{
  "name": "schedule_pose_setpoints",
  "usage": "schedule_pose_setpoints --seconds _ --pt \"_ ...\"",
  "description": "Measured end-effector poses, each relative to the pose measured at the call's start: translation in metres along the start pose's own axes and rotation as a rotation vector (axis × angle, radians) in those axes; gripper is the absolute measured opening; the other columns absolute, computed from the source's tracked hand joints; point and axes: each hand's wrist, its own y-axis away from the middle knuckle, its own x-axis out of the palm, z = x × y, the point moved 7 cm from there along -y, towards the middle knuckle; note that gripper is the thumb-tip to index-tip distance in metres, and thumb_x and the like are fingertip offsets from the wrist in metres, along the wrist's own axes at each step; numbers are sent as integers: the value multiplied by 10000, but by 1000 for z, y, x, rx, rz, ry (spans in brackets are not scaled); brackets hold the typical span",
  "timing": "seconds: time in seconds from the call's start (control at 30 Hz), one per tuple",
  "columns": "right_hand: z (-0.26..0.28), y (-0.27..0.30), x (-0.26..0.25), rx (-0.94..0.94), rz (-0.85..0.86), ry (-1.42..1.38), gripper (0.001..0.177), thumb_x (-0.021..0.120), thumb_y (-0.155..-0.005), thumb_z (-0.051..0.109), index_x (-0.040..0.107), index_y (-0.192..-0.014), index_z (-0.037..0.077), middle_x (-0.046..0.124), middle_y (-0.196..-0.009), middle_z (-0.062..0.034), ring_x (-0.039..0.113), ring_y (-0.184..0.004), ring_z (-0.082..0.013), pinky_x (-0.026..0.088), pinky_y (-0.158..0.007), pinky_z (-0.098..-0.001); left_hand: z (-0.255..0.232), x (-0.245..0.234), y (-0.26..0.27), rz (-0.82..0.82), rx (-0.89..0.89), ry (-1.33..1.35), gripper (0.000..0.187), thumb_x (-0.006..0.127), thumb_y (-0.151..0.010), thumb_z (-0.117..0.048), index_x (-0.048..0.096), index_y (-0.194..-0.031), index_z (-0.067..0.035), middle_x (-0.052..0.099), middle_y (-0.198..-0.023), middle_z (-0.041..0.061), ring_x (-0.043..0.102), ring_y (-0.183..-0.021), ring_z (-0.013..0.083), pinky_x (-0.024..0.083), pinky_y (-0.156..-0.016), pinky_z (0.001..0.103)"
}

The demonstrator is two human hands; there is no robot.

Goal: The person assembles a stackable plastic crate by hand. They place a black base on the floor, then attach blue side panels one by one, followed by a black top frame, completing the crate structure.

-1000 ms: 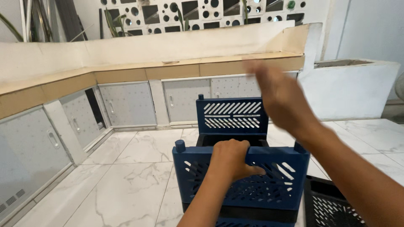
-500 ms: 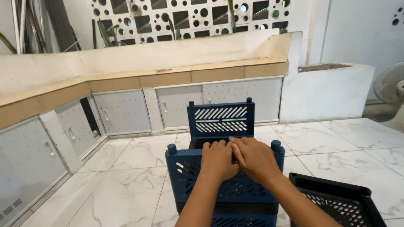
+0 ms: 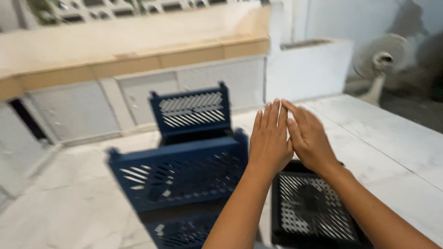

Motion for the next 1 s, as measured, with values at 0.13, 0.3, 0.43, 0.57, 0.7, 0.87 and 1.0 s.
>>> schedule_pose_setpoints --seconds 0.13,0.3,0.43,0.57,0.7,0.87,1.0 --pt "-94 82 18 341 97 -61 545 491 -990 254 438 -1508 94 608 -1311 -247 589 -1212 -385 456 -1010 -452 -17 86 55 190 -41 87 831 657 -839 -252 301 -1550 -13 331 -1613 218 281 -1497 373 180 -1225 490" --pt "-196 218 59 634 337 144 608 574 -946 317 428 -1505 129 627 -1313 -233 597 -1211 -397 468 -1020 -469 -33 178 158 492 -201 125 953 763 -825 -297 245 -1588 -55 313 -1629 181 268 -1509 340 169 -1236 472" --pt "-256 316 76 817 580 275 704 613 -923 373 372 -1552 171 610 -1331 -221 576 -1226 -408 467 -1036 -462 -43 247 263 925 -346 182 1117 827 -771 -382 115 -1584 -100 161 -1658 128 155 -1512 309 110 -1221 474" --pt "-274 375 71 849 833 296 858 675 -844 568 364 -1542 178 560 -1409 -213 532 -1304 -394 437 -1081 -449 -46 280 327 989 -279 72 843 818 -752 -296 396 -1464 -132 453 -1487 116 381 -1408 318 169 -1192 537" --pt "-279 389 61 937 1125 326 1085 739 -732 794 374 -1537 164 535 -1433 -216 501 -1355 -371 405 -1139 -406 -41 295 328 868 -131 -82 304 727 -874 -139 632 -1162 -157 692 -1132 64 630 -1129 291 381 -1037 531" --pt "-238 334 28 593 817 550 965 883 -521 643 618 -1334 195 649 -1253 -122 559 -1203 -328 367 -1065 -491 -46 284 276 810 -66 20 406 785 -784 -218 636 -1149 -119 695 -1068 84 646 -1055 310 431 -913 545" --pt "-204 273 7 533 537 460 777 903 -571 523 689 -1175 84 718 -1080 -102 647 -1022 -325 496 -887 -438 -37 260 204 887 -8 -21 384 791 -795 -234 648 -1136 -133 697 -1090 73 654 -1061 313 453 -885 538"
